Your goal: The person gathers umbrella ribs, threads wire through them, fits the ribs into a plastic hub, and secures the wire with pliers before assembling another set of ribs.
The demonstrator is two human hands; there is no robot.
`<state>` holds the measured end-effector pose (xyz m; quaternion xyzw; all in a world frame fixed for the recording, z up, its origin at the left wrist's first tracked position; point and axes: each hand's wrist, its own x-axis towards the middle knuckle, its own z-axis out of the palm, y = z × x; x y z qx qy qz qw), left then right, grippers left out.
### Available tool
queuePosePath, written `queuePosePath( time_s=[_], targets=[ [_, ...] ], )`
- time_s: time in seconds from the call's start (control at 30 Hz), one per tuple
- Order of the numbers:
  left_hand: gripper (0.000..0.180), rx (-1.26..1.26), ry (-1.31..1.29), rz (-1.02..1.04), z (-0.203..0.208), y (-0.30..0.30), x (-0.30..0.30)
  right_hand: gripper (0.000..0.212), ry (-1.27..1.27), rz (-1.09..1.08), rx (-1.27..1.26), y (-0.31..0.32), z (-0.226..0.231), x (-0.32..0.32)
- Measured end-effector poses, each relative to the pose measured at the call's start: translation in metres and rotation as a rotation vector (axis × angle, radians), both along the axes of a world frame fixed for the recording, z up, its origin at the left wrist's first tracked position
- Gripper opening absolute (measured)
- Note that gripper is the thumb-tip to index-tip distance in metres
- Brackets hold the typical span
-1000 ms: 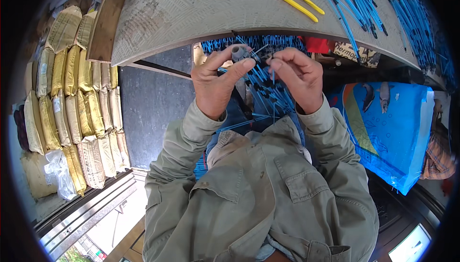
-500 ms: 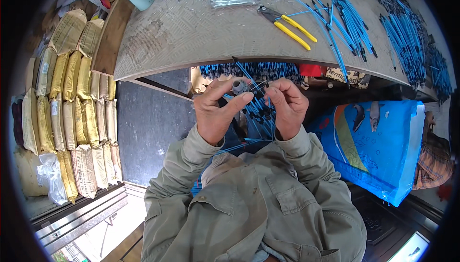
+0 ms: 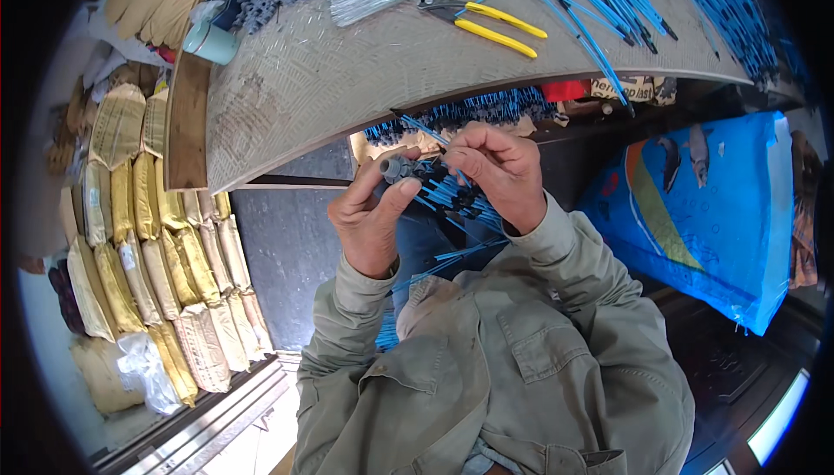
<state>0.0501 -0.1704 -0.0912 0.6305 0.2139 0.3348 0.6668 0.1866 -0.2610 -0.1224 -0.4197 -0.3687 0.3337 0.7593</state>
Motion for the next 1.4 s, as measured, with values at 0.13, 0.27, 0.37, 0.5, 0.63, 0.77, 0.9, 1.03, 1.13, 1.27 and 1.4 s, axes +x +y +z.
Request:
queuePosePath(
  time_s=[0.13,0.27,0.37,0.5,0.63,0.77,0.9,1.03,1.13,1.27,1.4],
  targets=[
    [0.031,0.03,0.025,0.052,-0.001,-0.001,0.0,0.007,-0.129,-0.011,-0.008,0.001,-0.001,0.003],
    [0.03,0.006,0.008,0.052,-0.003,0.0,-0.002,0.009,-0.353,-0.123,0.044,0.001,-0.003,0.003],
    [0.031,-0.029,-0.027,0.056,-0.004,-0.001,-0.003,0.012,-0.332,-0.184,-0.016,-0.005,0.002,-0.012],
    [0.035,-0.073,-0.042,0.002,-0.008,0.001,-0.007,0.017,-0.284,-0.158,-0.111,-0.011,-0.004,-0.025],
    [0.032,-0.165,-0.142,-0.012,-0.01,-0.001,-0.007,0.022,-0.253,-0.1,-0.073,-0.011,-0.013,-0.024],
    [0.034,-0.174,-0.167,-0.011,-0.015,-0.001,-0.01,0.023,-0.267,-0.055,-0.046,-0.008,-0.015,-0.021],
    [0.036,-0.203,-0.158,-0.036,-0.018,0.0,-0.015,0.021,-0.29,0.109,-0.063,-0.005,-0.015,-0.007],
    [0.036,-0.158,-0.156,-0.043,-0.02,0.003,-0.016,0.017,-0.183,0.291,-0.098,0.0,-0.012,0.001],
    [0.037,-0.044,-0.112,-0.021,-0.019,0.004,-0.017,0.016,-0.252,0.285,-0.102,0.0,-0.012,0.0],
    [0.037,0.027,-0.06,-0.03,-0.017,0.005,-0.018,0.018,-0.49,0.223,-0.073,0.002,-0.012,0.008],
    [0.036,0.023,-0.033,-0.074,-0.012,0.006,-0.019,0.024,-0.602,0.209,-0.04,0.003,-0.012,0.008]
  ],
)
